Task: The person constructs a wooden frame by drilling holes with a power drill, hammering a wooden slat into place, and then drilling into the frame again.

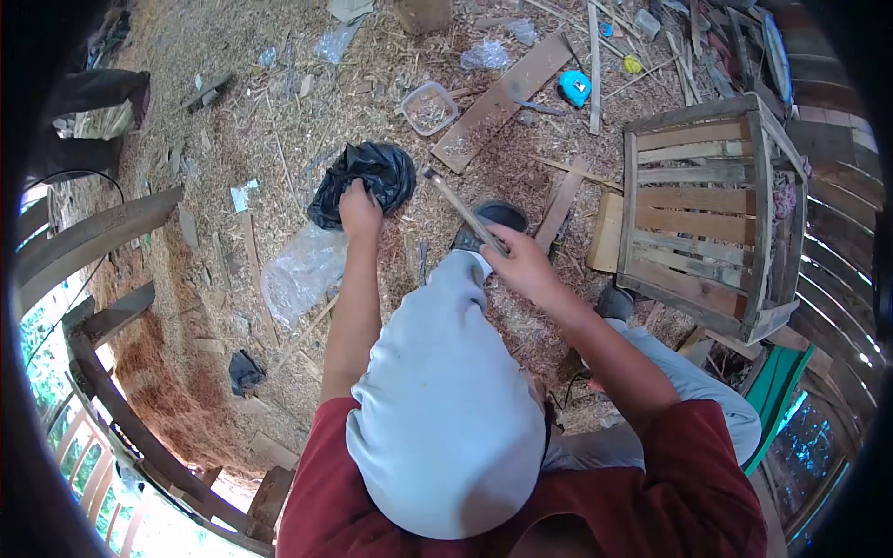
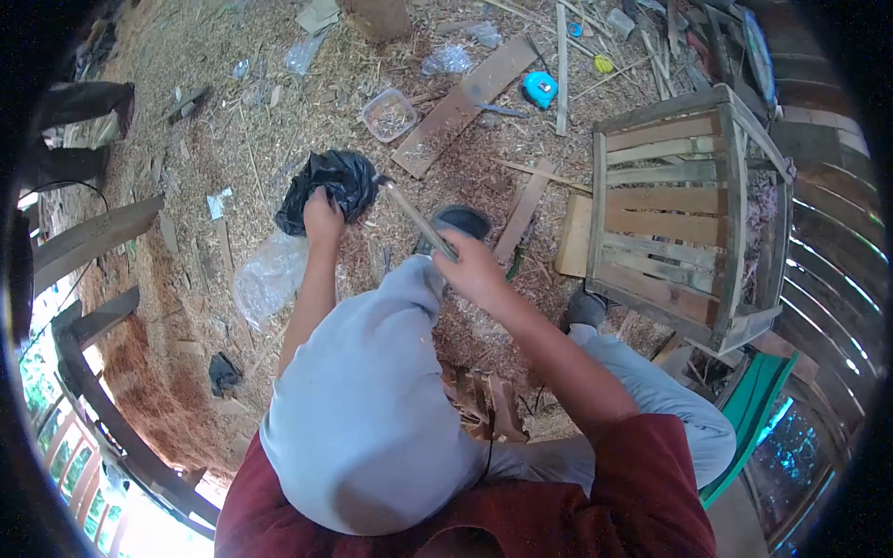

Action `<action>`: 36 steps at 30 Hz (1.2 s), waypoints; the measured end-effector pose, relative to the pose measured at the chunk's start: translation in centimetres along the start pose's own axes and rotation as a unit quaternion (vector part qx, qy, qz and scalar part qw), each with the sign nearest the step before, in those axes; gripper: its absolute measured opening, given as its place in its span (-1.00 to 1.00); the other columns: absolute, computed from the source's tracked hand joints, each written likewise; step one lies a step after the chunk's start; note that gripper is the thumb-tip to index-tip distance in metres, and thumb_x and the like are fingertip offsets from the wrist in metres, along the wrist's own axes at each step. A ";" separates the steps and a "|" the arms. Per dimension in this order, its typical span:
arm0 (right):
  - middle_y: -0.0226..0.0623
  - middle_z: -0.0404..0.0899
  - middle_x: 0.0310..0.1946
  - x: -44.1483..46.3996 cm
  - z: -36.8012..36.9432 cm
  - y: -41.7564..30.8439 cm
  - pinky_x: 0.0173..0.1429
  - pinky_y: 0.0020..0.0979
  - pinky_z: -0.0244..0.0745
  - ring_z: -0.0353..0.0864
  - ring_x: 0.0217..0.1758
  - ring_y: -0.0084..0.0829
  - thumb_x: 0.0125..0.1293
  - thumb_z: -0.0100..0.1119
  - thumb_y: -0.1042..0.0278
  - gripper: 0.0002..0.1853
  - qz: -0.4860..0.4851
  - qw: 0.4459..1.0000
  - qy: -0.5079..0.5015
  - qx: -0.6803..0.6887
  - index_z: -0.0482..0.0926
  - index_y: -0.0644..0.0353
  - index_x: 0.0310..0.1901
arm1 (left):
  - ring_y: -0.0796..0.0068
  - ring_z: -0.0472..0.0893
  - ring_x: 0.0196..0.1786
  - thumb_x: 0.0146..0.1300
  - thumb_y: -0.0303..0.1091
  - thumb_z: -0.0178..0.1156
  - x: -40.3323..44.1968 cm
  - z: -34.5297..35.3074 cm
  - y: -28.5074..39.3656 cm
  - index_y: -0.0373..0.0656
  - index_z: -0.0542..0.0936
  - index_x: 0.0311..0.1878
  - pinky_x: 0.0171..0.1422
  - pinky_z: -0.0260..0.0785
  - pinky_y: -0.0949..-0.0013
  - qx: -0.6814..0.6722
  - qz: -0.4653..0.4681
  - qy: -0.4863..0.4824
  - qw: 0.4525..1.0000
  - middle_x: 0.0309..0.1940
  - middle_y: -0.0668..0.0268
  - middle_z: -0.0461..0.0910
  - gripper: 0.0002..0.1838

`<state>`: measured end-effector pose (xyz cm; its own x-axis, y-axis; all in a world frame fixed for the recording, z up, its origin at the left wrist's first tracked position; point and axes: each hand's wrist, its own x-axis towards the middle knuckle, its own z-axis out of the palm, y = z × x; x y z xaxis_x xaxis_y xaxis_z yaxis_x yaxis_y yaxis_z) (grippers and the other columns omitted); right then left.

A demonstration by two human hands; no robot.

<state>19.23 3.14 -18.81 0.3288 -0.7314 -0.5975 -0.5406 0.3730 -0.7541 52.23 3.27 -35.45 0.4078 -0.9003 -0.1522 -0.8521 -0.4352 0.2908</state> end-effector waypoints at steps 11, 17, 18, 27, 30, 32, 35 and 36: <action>-0.23 0.72 -0.22 -12.8 -9.1 -0.1 -0.05 -0.35 0.57 0.63 -0.24 -0.49 0.44 0.33 0.25 -0.55 -0.006 0.996 0.086 0.014 0.63 0.31 0.27 | 0.56 0.68 -0.05 0.53 -0.36 0.33 -1.1 -7.5 1.5 -0.21 0.69 0.10 0.10 0.54 0.44 -0.585 -0.096 0.054 0.803 -0.12 0.31 0.74 -0.80; -0.42 0.64 -0.35 -25.9 -13.0 -4.2 -0.20 -0.41 0.48 0.53 -0.32 -0.59 0.47 0.32 0.30 -0.58 0.036 0.979 0.195 0.053 0.62 0.31 0.27 | 0.47 0.71 -0.02 0.53 -0.32 0.33 -1.5 -14.9 6.3 -0.20 0.63 0.17 0.15 0.58 0.38 -0.673 -0.030 0.033 0.739 -0.04 0.29 0.71 -0.74; -0.46 0.62 -0.37 -28.6 -13.2 -5.0 -0.24 -0.43 0.45 0.50 -0.35 -0.61 0.47 0.31 0.30 -0.58 0.035 0.972 0.214 0.093 0.63 0.29 0.27 | 0.47 0.71 -0.01 0.54 -0.31 0.32 -1.7 -15.8 7.2 -0.21 0.63 0.16 0.16 0.58 0.37 -0.690 -0.010 0.038 0.723 -0.02 0.28 0.71 -0.75; -0.58 0.47 -0.50 -44.9 -18.4 -8.4 -0.55 -0.50 0.17 0.30 -0.63 -0.73 0.53 0.24 0.32 -0.71 -0.102 0.897 0.352 0.245 0.66 0.19 0.19 | 0.50 0.67 -0.02 0.58 -0.38 0.24 -10.2 -32.2 16.0 -0.26 0.64 0.13 0.18 0.59 0.29 -0.710 0.154 0.097 0.681 -0.05 0.25 0.70 -0.80; -0.53 0.52 -0.46 -47.0 -21.8 -7.0 -0.50 -0.47 0.26 0.39 -0.56 -0.70 0.54 0.22 0.27 -0.70 -0.131 0.898 0.359 0.218 0.64 0.17 0.19 | 0.48 0.68 0.01 0.59 -0.36 0.25 -14.7 -37.2 20.6 -0.22 0.63 0.17 0.21 0.57 0.27 -0.752 0.188 0.039 0.630 -0.04 0.28 0.69 -0.78; -0.51 0.52 -0.45 -47.2 -23.9 -6.3 -0.46 -0.45 0.32 0.45 -0.51 -0.66 0.56 0.22 0.23 -0.69 -0.141 0.895 0.384 0.177 0.64 0.19 0.19 | 0.48 0.68 0.02 0.59 -0.35 0.25 -17.7 -40.5 24.7 -0.22 0.61 0.21 0.21 0.57 0.26 -0.727 0.214 0.010 0.652 -0.03 0.29 0.68 -0.75; -0.46 0.54 -0.45 -47.0 -28.3 -5.3 -0.38 -0.36 0.42 0.51 -0.45 -0.56 0.55 0.25 0.15 -0.66 -0.149 0.890 0.418 0.102 0.64 0.21 0.16 | 0.49 0.67 0.02 0.58 -0.43 0.23 -24.5 -46.3 34.3 -0.22 0.60 0.24 0.27 0.53 0.30 -0.685 0.280 -0.036 0.671 -0.07 0.31 0.67 -0.75; -0.51 0.49 -0.47 -46.9 -29.8 -5.1 -0.43 -0.41 0.34 0.45 -0.49 -0.62 0.56 0.25 0.16 -0.67 -0.141 0.893 0.413 0.112 0.63 0.20 0.16 | 0.50 0.66 0.01 0.55 -0.45 0.25 -26.6 -47.7 37.6 -0.24 0.61 0.22 0.26 0.51 0.31 -0.664 0.313 -0.047 0.677 -0.07 0.32 0.66 -0.75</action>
<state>-16.53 18.59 21.17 -0.3060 -0.9512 -0.0392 -0.3282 0.1441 -0.9336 24.96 10.32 24.58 0.0278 -0.9352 0.3530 0.2238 0.3500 0.9096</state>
